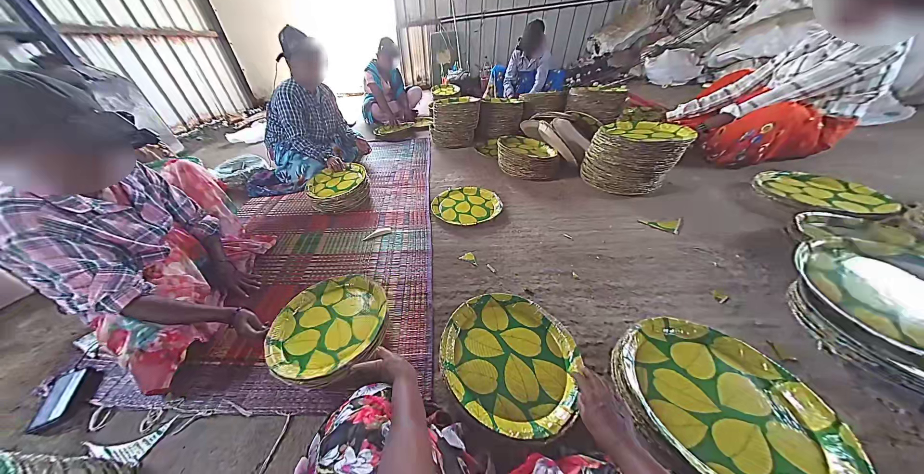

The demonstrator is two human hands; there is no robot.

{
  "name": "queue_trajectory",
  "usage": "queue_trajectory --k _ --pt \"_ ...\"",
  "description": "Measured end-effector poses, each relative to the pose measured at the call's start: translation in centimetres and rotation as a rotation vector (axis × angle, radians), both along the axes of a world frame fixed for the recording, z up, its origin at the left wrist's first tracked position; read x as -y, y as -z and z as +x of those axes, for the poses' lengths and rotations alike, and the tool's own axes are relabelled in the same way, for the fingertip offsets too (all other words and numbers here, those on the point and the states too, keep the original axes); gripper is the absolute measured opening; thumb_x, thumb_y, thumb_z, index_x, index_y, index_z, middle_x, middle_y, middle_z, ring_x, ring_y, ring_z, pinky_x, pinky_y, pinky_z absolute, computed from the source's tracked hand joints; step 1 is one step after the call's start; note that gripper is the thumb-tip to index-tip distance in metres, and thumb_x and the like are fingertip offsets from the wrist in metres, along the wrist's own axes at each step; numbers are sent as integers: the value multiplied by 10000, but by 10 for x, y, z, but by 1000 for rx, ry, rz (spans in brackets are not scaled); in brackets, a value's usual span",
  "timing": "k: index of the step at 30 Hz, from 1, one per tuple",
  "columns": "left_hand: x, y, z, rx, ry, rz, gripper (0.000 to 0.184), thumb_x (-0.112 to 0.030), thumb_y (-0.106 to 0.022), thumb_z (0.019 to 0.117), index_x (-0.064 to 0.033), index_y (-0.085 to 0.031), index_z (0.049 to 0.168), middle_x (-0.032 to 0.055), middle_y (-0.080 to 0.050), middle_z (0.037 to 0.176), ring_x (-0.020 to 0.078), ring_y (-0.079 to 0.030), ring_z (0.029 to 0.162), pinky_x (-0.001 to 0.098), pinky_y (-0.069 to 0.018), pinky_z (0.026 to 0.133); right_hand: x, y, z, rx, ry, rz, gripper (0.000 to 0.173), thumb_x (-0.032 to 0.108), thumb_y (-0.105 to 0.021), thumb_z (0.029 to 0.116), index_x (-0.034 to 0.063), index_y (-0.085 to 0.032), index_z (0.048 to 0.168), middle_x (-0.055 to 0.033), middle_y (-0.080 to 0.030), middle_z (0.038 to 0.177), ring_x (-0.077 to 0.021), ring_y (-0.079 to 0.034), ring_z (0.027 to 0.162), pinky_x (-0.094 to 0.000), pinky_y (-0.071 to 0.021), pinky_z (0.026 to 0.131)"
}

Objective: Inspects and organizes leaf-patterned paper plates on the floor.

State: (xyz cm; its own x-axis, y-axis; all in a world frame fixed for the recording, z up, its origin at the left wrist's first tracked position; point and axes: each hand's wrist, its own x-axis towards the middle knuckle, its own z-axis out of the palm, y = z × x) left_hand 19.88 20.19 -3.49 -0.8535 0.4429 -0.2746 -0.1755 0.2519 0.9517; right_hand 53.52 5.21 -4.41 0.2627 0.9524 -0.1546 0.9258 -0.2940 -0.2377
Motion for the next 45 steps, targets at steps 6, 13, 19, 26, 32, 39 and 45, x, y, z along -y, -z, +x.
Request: queue_trajectory --k 6,13,19,26,32,39,45 --pt "20 24 24 213 860 -204 560 -302 -482 1104 98 -397 1487 340 -459 1484 442 -479 1357 574 -405 1096 -1 4 2 -143 113 26 599 248 -564 1063 -61 -388 1546 -305 -431 1559 -442 -386 1485 -554 -302 1222" --pt "28 36 47 179 1072 -343 732 -98 -717 958 33 -320 1559 310 -446 1522 411 -440 1429 561 -372 1157 -9 0 3 -454 337 -24 728 52 -669 981 -101 -273 1572 -338 -347 1598 -448 -379 1488 -520 -302 1231" --pt "2 -27 8 188 903 34 727 56 -621 953 72 -243 1573 332 -404 1536 411 -449 1405 538 -391 1143 -60 -35 -47 -679 404 126 632 13 -658 974 -60 -390 1542 -306 -439 1552 -419 -439 1450 -532 -341 1200" --pt "-72 -46 -97 -439 573 48 914 -136 -728 941 101 -132 1591 360 -228 1627 462 -284 1519 524 -267 1239 -158 -42 -151 -826 121 -71 531 100 -567 1050 -38 -395 1534 -297 -576 1389 -407 -622 1219 -524 -506 1024" --pt "-58 -14 -100 -415 624 -63 656 -152 -613 1024 120 -305 1536 373 -372 1548 465 -373 1470 529 -294 1222 -121 -5 -155 -649 -74 -332 501 190 -586 1054 3 -483 1507 -237 -589 1436 -360 -572 1338 -505 -413 1152" --pt "-52 -35 -36 -512 1131 -243 576 -239 -551 1063 76 -391 1518 322 -370 1579 435 -382 1478 544 -333 1208 -43 -53 1 13 204 -63 654 246 -654 1005 -44 -413 1539 -291 -367 1608 -478 -358 1487 -689 -287 1164" --pt "-17 -1 14 -933 1494 -772 805 -476 -568 1027 -35 -254 1623 212 -275 1674 360 -244 1564 588 -157 1262 -3 -19 34 36 475 -105 608 160 -612 1021 -60 -383 1541 -326 -391 1569 -487 -387 1464 -668 -395 1095"
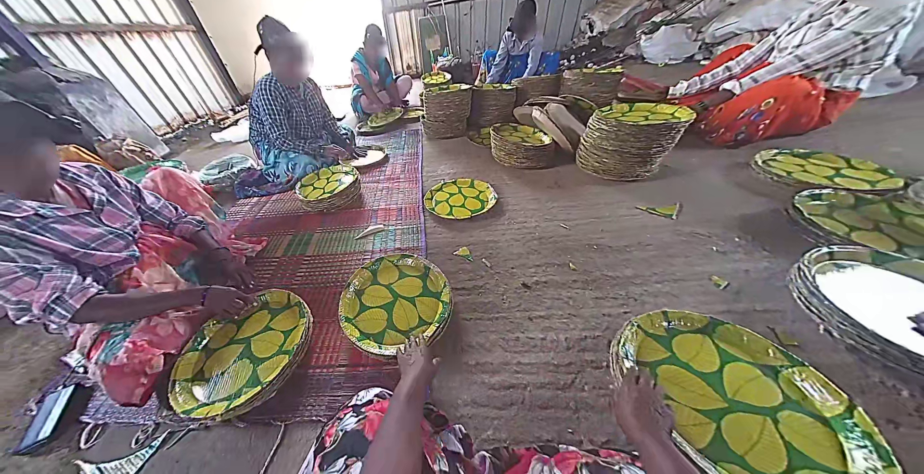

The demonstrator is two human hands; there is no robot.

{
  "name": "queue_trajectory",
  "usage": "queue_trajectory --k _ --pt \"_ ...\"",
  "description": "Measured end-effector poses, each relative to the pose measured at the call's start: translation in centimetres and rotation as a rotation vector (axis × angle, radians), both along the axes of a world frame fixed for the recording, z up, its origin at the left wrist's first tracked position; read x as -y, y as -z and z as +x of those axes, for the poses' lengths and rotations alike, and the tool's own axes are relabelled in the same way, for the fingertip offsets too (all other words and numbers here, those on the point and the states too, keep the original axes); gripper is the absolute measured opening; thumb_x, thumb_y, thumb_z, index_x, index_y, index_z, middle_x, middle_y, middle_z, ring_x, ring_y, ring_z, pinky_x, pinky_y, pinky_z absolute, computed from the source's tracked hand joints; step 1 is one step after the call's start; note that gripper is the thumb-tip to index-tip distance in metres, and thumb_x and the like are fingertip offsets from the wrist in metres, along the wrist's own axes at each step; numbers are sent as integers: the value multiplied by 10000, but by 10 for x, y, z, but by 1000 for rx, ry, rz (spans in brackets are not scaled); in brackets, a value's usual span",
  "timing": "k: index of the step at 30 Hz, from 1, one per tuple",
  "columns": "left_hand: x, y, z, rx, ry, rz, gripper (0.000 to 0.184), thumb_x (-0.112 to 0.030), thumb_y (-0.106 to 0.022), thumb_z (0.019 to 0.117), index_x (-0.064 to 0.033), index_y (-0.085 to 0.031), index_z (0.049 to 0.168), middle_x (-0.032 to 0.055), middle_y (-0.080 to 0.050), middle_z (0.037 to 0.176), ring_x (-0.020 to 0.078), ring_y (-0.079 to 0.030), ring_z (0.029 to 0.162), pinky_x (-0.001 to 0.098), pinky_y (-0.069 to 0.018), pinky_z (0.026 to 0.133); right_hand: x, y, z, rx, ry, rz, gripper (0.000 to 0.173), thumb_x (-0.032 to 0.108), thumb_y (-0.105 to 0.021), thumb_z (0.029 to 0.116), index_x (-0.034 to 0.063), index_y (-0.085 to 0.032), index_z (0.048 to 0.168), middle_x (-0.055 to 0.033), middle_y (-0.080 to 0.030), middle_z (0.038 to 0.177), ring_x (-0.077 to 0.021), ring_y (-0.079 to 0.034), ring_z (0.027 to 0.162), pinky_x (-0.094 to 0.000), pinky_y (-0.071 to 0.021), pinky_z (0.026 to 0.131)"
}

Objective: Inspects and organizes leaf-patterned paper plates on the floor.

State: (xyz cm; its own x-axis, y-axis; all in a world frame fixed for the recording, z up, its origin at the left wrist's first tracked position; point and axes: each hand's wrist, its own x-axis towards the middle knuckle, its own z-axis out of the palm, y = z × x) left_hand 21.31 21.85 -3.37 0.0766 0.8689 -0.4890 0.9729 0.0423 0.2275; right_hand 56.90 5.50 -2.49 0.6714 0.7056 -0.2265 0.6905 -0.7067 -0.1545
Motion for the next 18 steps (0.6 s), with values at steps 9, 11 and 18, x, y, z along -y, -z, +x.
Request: queue_trajectory --k 9,11,18 --pt "33 -26 -6 -173 -2 -87 643 -422 -563 1029 29 -479 1479 224 -436 1576 378 -463 1439 596 -410 1131 14 1 18 -78 98 15 448 102 -580 1020 -20 -532 1448 -272 -491 1511 -434 -438 1441 -649 -365 1128" --pt "32 -23 -8 -148 -29 -55 651 -433 -555 1029 16 -470 1493 228 -438 1574 388 -459 1440 602 -409 1129 18 -5 21 -45 102 145 466 159 -589 1033 39 -532 1480 -272 -510 1503 -452 -441 1436 -676 -337 1136" --pt "44 -19 16 188 82 700 693 -355 -508 1047 36 -315 1585 291 -207 1672 420 -164 1579 641 -102 1250 20 -19 -27 49 -424 641 329 163 -496 1068 -30 -695 1245 -242 -692 1272 -418 -656 1208 -570 -497 1046"
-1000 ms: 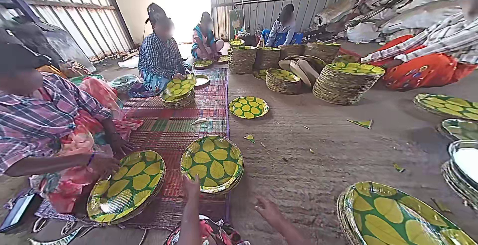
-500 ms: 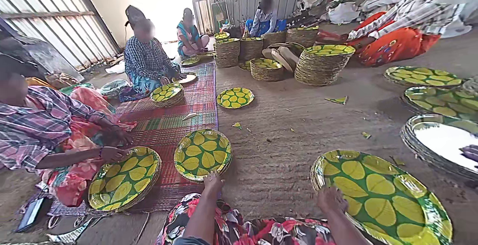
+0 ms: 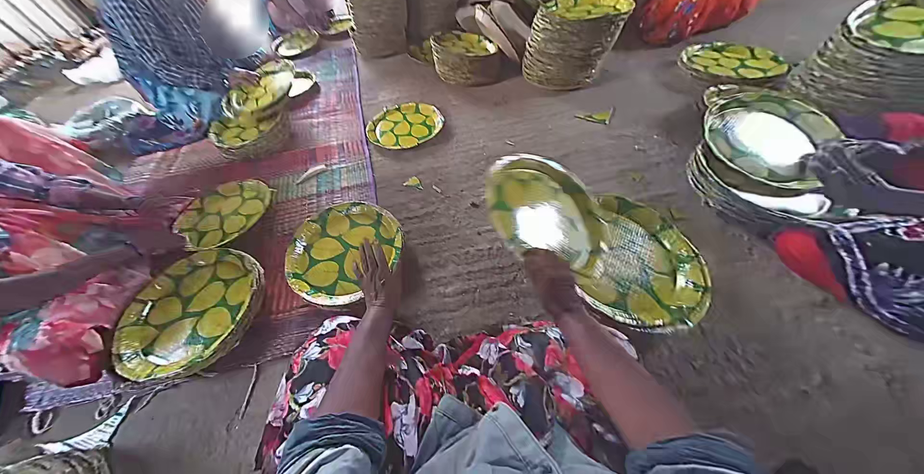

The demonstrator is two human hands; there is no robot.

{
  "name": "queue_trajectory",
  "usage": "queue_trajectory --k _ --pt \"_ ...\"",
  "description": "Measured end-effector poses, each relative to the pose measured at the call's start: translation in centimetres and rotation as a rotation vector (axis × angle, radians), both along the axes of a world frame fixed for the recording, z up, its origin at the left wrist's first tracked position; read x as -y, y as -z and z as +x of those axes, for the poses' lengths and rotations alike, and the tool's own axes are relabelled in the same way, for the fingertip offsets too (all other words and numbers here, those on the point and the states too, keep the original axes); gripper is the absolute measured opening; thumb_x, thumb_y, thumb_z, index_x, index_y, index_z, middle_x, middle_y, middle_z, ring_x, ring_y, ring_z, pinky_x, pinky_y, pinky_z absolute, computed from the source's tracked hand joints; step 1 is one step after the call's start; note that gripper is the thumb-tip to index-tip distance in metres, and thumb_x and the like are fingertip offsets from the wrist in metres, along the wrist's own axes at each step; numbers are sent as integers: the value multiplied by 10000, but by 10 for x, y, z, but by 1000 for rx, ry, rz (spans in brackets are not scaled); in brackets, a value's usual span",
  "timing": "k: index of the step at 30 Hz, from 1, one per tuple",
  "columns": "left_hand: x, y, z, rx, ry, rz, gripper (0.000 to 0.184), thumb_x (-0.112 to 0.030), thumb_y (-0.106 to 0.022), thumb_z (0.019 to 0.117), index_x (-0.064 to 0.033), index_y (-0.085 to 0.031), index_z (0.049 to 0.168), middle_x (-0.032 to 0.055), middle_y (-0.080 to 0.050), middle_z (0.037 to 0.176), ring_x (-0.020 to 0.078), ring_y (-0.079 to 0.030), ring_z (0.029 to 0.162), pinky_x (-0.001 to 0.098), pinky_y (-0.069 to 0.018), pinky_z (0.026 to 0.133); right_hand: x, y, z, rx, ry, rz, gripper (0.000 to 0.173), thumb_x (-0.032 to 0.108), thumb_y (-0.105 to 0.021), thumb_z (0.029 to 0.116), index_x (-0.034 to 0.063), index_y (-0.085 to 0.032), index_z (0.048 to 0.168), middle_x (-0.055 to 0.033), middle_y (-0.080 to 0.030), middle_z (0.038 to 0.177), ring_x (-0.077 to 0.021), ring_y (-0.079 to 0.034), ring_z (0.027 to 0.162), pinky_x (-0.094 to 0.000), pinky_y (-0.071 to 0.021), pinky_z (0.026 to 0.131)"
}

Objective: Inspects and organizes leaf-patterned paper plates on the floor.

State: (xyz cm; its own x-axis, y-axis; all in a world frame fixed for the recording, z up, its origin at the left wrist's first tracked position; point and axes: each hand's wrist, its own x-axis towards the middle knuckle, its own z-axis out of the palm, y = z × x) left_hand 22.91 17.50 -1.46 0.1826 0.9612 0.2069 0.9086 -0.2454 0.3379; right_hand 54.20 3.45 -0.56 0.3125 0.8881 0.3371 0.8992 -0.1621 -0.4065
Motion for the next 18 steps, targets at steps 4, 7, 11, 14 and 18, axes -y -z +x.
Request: queue_trajectory --k 4,7,11,14,18 --pt "19 1 40 -55 354 -41 565 -296 -473 1074 -18 -412 1562 229 -313 1656 381 -245 1565 620 -150 1253 -12 23 -22 100 -544 -477 356 46 -417 1064 -12 -665 1313 -202 -602 1457 -375 -545 1390 -592 -355 1173" --pt "32 43 46 -298 552 -489 628 -427 -354 1112 -61 -300 1619 168 -199 1711 333 -120 1602 603 -41 1269 -12 24 -17 148 -358 -733 459 -45 -448 1016 -6 -552 1461 -263 -446 1575 -439 -346 1513 -690 -130 1237" --pt "34 60 46 -441 585 -650 712 -467 -384 1097 -116 -133 1663 109 -31 1745 291 9 1614 598 17 1264 -15 9 8 50 238 -500 586 146 -534 1046 -53 -356 1568 -293 -308 1643 -442 -244 1558 -713 -135 1219" --pt "33 58 44 -439 588 -640 712 -469 -405 1089 -118 -166 1660 101 -66 1744 291 -27 1614 603 -7 1262 -16 11 28 -82 481 -675 455 115 -543 1028 -66 -514 1445 -307 -462 1519 -447 -400 1462 -664 -285 1169" --pt "33 56 47 -437 586 -643 709 -454 -434 1083 -114 -190 1655 109 -89 1741 300 -47 1612 608 -27 1261 -12 6 38 -136 555 -613 371 120 -545 1042 -2 -585 1390 -274 -545 1453 -415 -466 1419 -641 -305 1158"
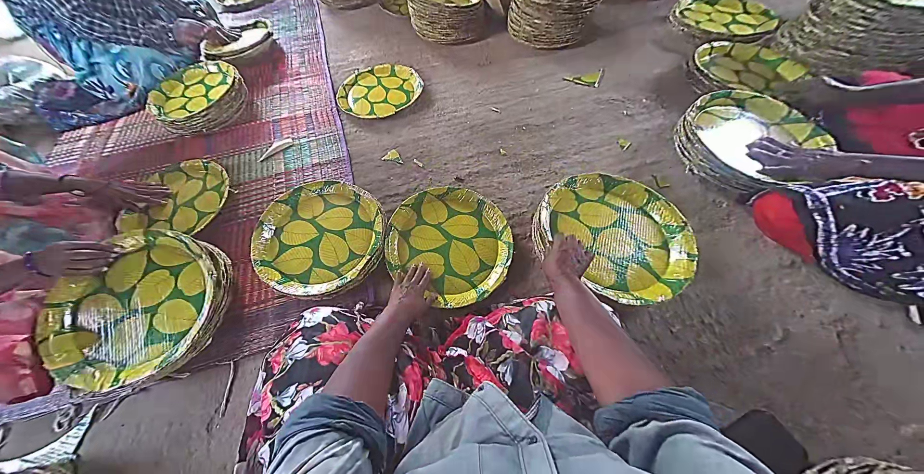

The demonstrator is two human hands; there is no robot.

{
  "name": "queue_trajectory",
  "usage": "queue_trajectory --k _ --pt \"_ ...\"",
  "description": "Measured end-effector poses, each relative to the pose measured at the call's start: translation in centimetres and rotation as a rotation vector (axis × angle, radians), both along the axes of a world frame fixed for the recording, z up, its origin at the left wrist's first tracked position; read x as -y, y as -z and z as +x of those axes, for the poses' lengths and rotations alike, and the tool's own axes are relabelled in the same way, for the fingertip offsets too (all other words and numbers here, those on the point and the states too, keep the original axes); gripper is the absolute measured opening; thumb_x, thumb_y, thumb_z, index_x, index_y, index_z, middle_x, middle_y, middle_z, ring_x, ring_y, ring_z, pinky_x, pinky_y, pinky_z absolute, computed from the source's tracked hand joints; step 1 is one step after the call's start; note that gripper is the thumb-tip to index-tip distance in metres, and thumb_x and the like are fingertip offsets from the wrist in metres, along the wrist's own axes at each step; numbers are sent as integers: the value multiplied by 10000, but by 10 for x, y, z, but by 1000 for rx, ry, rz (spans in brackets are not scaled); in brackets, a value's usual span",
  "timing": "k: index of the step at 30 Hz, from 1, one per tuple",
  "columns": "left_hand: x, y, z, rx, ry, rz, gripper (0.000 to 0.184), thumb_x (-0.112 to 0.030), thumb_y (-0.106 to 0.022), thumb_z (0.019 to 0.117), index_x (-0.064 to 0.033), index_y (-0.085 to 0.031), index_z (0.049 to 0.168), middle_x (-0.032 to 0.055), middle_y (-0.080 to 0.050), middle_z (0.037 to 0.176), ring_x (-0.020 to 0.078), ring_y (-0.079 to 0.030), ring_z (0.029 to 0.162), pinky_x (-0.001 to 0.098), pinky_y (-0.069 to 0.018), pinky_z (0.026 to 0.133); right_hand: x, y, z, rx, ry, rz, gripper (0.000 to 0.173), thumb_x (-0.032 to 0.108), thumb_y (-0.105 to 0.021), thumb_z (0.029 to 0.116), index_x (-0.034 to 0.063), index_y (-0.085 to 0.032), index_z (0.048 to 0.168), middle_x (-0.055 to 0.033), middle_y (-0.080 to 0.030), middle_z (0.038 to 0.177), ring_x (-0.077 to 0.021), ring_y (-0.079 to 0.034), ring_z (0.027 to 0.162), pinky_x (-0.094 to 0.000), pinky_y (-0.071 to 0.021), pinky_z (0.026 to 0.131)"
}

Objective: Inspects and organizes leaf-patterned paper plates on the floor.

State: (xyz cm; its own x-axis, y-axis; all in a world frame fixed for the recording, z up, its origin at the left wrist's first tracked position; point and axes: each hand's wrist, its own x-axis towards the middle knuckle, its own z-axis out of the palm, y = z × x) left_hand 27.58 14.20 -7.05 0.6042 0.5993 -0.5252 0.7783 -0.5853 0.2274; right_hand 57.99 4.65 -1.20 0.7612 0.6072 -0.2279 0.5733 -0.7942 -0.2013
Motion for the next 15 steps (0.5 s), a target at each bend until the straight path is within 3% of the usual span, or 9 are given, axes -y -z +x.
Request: queue_trajectory --k 2,4,6,7,9,11,12,13,15 --pt "-2 -1 0 22 -12 -4 686 -444 -426 1090 -122 -205 1653 103 -102 1740 289 -60 1612 598 -35 1265 2 -5 2 87 5 119 351 187 -555 1054 18 -624 1355 -268 -593 1392 -420 -504 1379 -646 -323 1139" --pt "-2 -3 -1 154 -87 53 655 -406 -405 1103 -84 -226 1644 140 -158 1726 300 -118 1605 590 -58 1270 6 -10 -4 215 -112 304 333 194 -536 1069 -32 -662 1277 -300 -622 1317 -464 -541 1314 -657 -369 1075" --pt "1 -7 1 424 -194 311 670 -369 -419 1088 26 -266 1606 245 -227 1682 381 -189 1581 624 -73 1260 11 -6 -19 229 -389 461 303 94 -512 1053 -94 -677 1224 -330 -634 1306 -503 -576 1276 -664 -415 1055" --pt "-1 -7 4 558 -231 495 665 -366 -421 1073 70 -333 1567 286 -284 1647 429 -246 1555 648 -101 1249 10 2 -26 211 -566 504 275 52 -511 1030 -84 -705 1172 -297 -674 1266 -476 -633 1218 -633 -483 1014" --pt "-2 -10 9 687 -237 719 654 -378 -414 1046 86 -444 1505 316 -382 1585 481 -343 1499 687 -170 1215 8 13 -42 56 -910 352 298 -5 -479 1020 -45 -699 1217 -245 -663 1337 -431 -630 1260 -600 -488 1045" --pt "5 -15 5 495 -142 512 623 -369 -394 1080 13 -377 1571 262 -306 1648 424 -251 1555 663 -127 1237 0 18 -54 -87 -1071 21 323 20 -456 1044 -9 -662 1292 -237 -639 1362 -427 -603 1278 -622 -420 1085" --pt "6 -12 3 350 -81 354 616 -387 -365 1102 -30 -332 1602 213 -249 1686 376 -188 1583 637 -106 1252 -4 21 -56 -127 -1059 -123 351 12 -451 1044 19 -644 1337 -222 -608 1414 -414 -555 1338 -635 -342 1142" --pt "7 -5 1 228 -36 214 630 -416 -344 1110 -58 -280 1626 172 -189 1713 339 -126 1601 613 -85 1261 -6 22 -56 -119 -1007 -185 382 -16 -467 1021 31 -636 1361 -216 -574 1460 -409 -497 1398 -657 -264 1183" --pt "7 1 3 117 -8 68 685 -426 -388 1095 -89 -178 1654 138 -79 1738 304 -15 1613 593 -7 1270 -4 14 -51 -10 -806 -97 421 -52 -478 1003 -20 -597 1406 -274 -472 1547 -451 -369 1494 -696 -151 1231"
